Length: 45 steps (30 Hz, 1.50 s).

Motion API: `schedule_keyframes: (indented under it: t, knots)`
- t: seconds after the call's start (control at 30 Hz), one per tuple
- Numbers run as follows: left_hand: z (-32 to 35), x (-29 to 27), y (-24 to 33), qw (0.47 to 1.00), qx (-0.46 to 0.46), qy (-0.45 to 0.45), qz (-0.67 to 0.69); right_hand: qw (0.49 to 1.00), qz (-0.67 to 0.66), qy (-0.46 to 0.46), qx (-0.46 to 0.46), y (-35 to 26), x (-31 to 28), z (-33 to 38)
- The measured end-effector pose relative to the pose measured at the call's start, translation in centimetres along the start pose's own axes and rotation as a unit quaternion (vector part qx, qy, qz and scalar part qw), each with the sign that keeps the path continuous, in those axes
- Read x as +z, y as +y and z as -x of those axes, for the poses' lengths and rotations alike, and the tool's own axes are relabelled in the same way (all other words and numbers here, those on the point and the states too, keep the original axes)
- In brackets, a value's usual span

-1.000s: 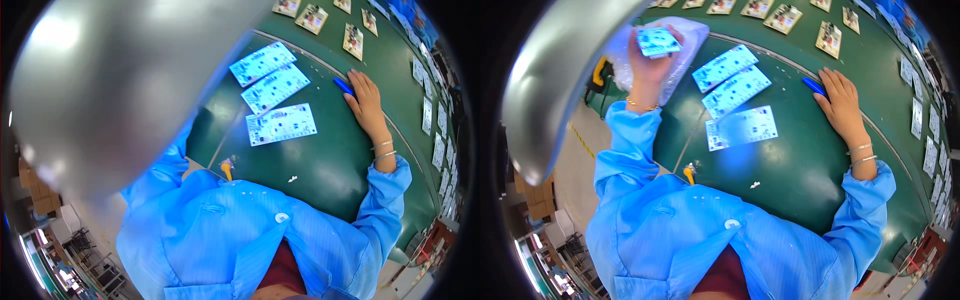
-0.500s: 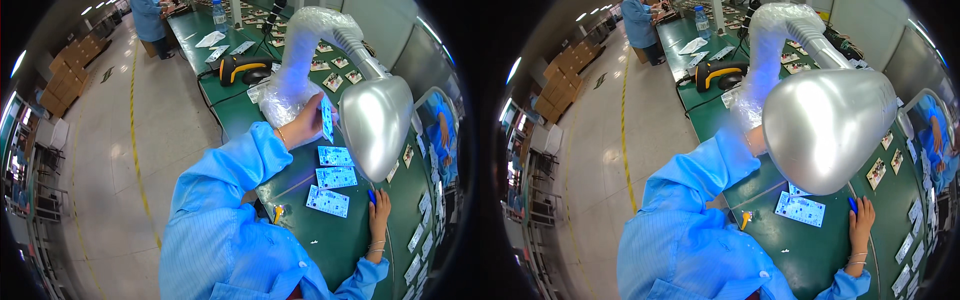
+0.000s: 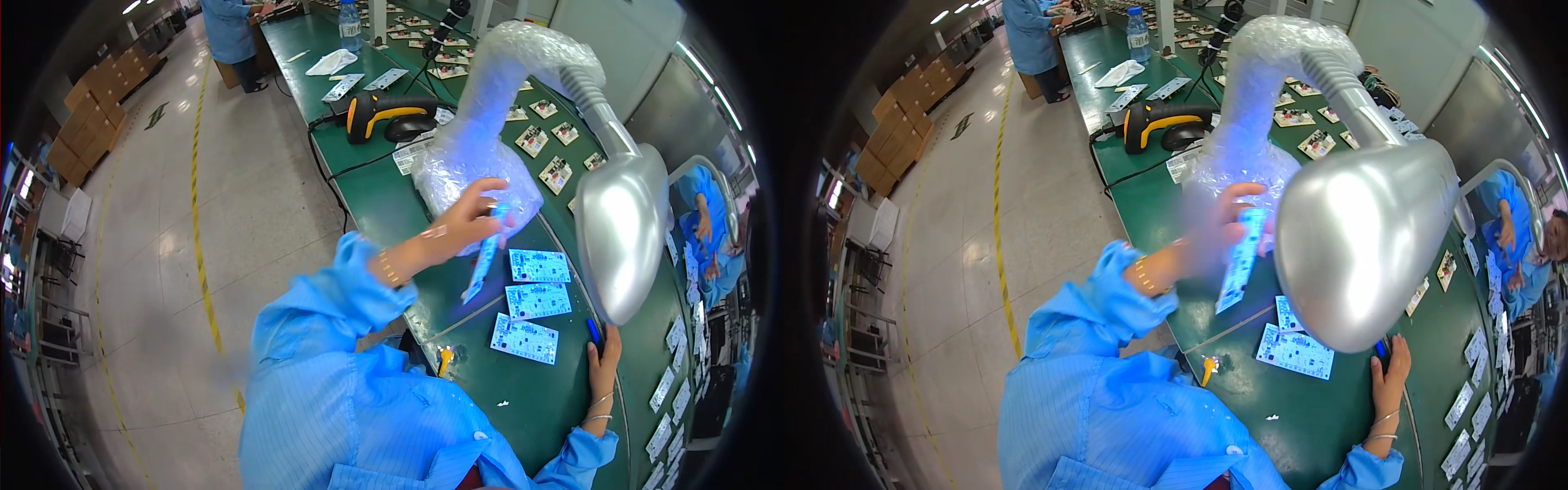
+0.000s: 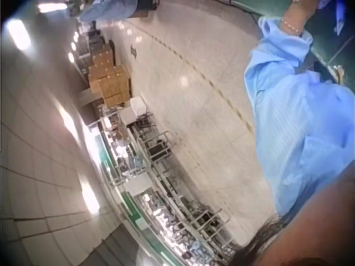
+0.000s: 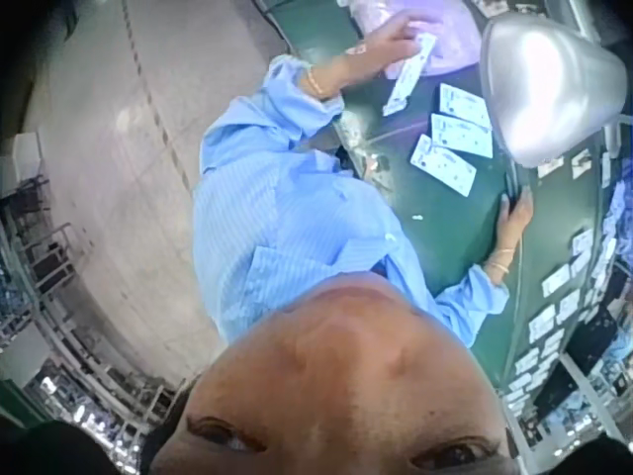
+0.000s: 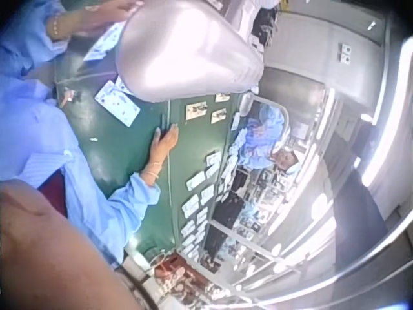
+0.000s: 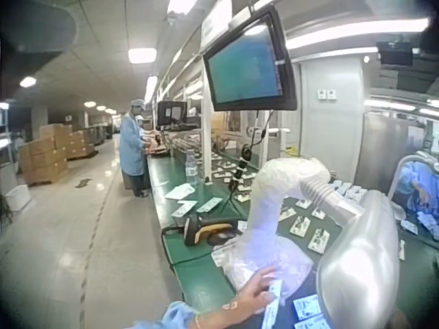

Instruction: The recorder is inspecting printed circuit boards under a specialized light and comparing them to sheets of labels.

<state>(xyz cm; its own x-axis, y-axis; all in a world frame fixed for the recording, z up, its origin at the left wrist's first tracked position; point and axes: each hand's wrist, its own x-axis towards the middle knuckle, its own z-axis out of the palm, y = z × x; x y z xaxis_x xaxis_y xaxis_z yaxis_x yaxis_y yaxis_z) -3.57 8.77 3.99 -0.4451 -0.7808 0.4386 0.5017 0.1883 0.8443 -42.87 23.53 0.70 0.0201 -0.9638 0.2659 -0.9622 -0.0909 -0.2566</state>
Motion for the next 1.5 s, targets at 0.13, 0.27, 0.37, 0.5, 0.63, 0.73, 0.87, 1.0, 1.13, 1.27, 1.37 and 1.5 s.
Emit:
schedule_keyframes:
  t: [0.13, 0.27, 0.37, 0.5, 0.63, 0.73, 0.87, 1.0, 1.13, 1.27, 1.37, 1.5]
  knots:
    - [4.7, -5.4, 3.6, 0.966, 0.089, 0.206, 0.128, 1.0, -0.014, -0.001, 0.016, 0.6, 0.3, 0.7]
    - [5.9, -9.6, 4.4, 0.959, 0.011, 0.225, 0.17, 0.997, -0.045, -0.009, 0.059, -0.1, 0.6, 0.6]
    - [5.8, -9.9, 2.8, 0.966, -0.078, 0.137, 0.203, 0.993, -0.055, -0.037, 0.099, -1.8, 0.2, -0.1]
    - [5.8, -9.9, 2.2, 0.972, -0.042, 0.093, -0.212, 0.989, -0.047, -0.059, 0.129, -4.2, -0.5, -0.5]
    - [4.6, -11.8, 4.1, 0.734, 0.164, 0.112, -0.649, 0.986, 0.031, -0.074, 0.147, -5.5, -1.0, -0.2]
    - [0.4, -20.9, 5.5, 0.664, 0.237, 0.255, -0.662, 0.982, 0.067, -0.086, 0.151, -6.1, -0.9, -0.6]
    - [-3.1, -37.8, 6.7, 0.772, 0.08, 0.347, -0.527, 0.988, 0.087, -0.072, 0.102, -5.0, 0.2, -1.0]
    - [-4.3, -44.7, 7.0, 0.814, -0.038, 0.382, -0.435, 0.978, 0.173, -0.096, 0.06, -3.4, -0.3, -0.7]
    - [-6.7, -46.3, 6.6, 0.742, -0.117, 0.307, -0.585, 0.983, 0.147, -0.088, 0.063, -3.2, -0.2, -0.5]
    - [-7.7, -47.9, 6.2, 0.675, -0.139, 0.236, -0.686, 0.985, 0.129, -0.085, 0.07, -3.6, -0.4, -0.3]
    - [-6.5, -50.8, 6.7, 0.644, -0.066, 0.206, -0.734, 0.987, 0.123, -0.081, 0.059, -3.6, 0.0, -0.9]
    - [-7.8, -46.7, 6.5, 0.641, -0.105, 0.242, -0.721, 0.985, 0.133, -0.079, 0.073, -3.6, -0.1, -0.3]
